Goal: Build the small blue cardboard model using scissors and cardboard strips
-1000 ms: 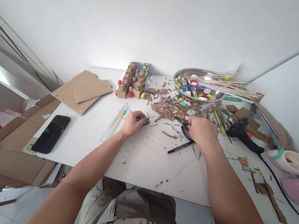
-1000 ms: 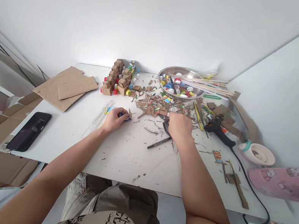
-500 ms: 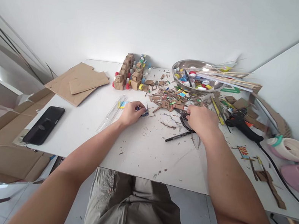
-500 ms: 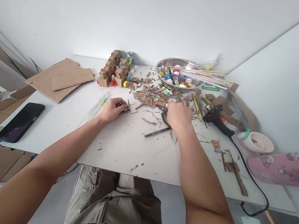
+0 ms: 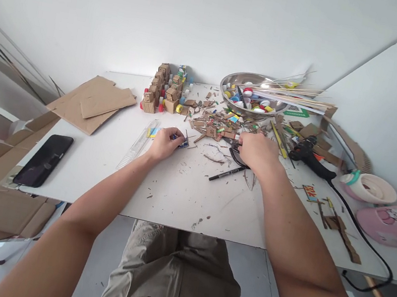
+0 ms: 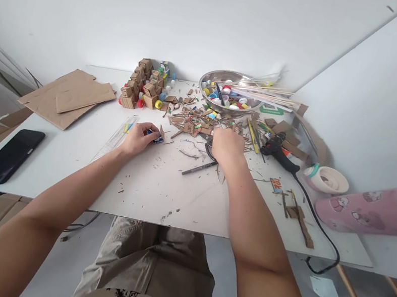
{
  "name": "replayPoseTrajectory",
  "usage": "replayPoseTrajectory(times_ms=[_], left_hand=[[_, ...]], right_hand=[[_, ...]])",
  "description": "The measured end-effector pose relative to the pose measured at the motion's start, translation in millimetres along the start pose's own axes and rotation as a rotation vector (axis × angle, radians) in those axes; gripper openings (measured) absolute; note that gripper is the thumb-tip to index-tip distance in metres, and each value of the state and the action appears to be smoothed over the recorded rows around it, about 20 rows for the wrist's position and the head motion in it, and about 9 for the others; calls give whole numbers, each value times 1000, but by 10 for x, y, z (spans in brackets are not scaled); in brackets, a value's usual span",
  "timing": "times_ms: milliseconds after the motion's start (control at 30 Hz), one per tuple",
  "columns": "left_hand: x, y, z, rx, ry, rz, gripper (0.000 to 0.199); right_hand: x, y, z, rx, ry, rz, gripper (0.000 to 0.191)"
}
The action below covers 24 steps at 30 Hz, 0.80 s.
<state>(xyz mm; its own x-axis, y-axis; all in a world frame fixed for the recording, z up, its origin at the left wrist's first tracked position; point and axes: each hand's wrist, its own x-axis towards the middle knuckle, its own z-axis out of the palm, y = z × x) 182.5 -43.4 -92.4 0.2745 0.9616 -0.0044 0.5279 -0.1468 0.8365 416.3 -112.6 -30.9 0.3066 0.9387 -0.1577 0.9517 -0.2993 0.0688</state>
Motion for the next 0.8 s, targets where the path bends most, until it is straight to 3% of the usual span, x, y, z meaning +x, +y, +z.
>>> replayPoseTrajectory(times_ms=[467,633,800], left_hand=[[-24,91,-32,43,22,-9,14],[-38,100,-36,49,29,-2,15],[-12,42,-32,44,32,28,12]], right_hand=[[-33,-125,-27,-1,6,20,48],[-5,-169,66,45,69,-71,45],[89,-57,184,42,126,-152,38]])
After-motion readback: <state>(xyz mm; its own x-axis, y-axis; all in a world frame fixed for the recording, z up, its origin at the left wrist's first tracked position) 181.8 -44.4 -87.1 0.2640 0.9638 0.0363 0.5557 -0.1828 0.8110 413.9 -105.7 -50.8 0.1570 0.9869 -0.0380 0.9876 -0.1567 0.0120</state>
